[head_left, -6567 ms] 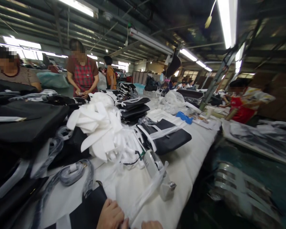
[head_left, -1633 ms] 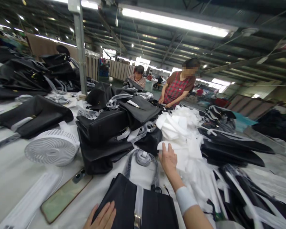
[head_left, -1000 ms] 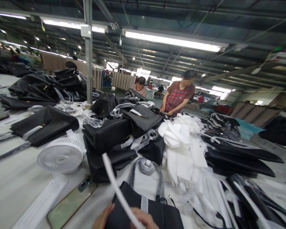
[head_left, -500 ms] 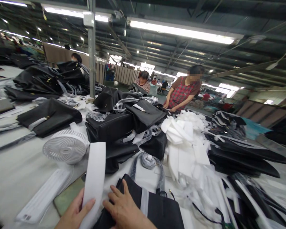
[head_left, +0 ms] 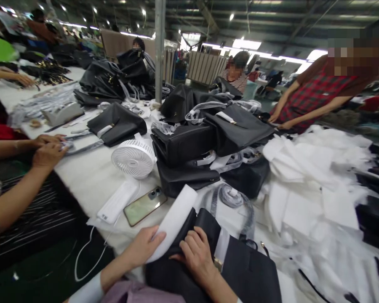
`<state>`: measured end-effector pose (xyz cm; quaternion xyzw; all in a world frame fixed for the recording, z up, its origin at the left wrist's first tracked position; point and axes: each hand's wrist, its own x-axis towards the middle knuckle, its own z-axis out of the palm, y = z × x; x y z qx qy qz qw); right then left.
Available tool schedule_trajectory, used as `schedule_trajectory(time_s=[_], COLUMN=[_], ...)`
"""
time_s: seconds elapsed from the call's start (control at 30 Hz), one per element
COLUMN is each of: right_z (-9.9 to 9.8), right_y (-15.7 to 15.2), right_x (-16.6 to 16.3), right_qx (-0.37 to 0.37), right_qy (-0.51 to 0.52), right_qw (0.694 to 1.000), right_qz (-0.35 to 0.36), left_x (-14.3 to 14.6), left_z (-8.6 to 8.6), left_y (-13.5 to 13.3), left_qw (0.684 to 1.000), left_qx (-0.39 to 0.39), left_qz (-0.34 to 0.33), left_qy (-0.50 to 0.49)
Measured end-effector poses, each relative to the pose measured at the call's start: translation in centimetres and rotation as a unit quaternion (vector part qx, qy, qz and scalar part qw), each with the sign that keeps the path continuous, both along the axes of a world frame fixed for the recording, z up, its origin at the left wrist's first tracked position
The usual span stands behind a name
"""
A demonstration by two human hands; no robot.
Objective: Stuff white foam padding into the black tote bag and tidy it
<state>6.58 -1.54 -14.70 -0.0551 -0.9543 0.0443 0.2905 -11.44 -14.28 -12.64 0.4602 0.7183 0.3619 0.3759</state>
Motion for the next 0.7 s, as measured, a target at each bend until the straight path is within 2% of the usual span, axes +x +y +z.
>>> schedule_trajectory(time_s=[0.1,0.2,0.33,0.47,0.6,0.7], right_z=[0.1,0.0,-0.1,-0.1,0.1,0.3], right_y=[-0.1,-0.1,0.0,0.2,0.1,0.0], right_x=[0.0,0.0,0.1,0.1,0.2,0.3], right_qx=[0.003,0.004,0.008,0.002,-0.006,-0.009], right_qy=[0.030,0.049,0.066,0.100,0.117,0.126], right_qw=[1.000,0.999,0.998,0.995,0.993,0.991], right_qz=[0.000,0.001,0.007,0.022,0.028,0.033], left_x=[-1.0,-1.5,-1.2,-0.7,-0.5,-0.8], left_z=[0.4,0.9,1.2,0.6,-0.4,-0.9], left_y=[-0.1,0.5,2.2,4.1,4.9,4.6], left_qw=[0.998,0.992,0.977,0.941,0.930,0.922], left_qx=[-0.044,-0.055,-0.059,-0.070,-0.069,-0.091], left_qz=[-0.051,-0.095,-0.096,-0.095,-0.059,-0.084], left_qy=[-0.001,-0.065,-0.178,-0.316,-0.356,-0.366])
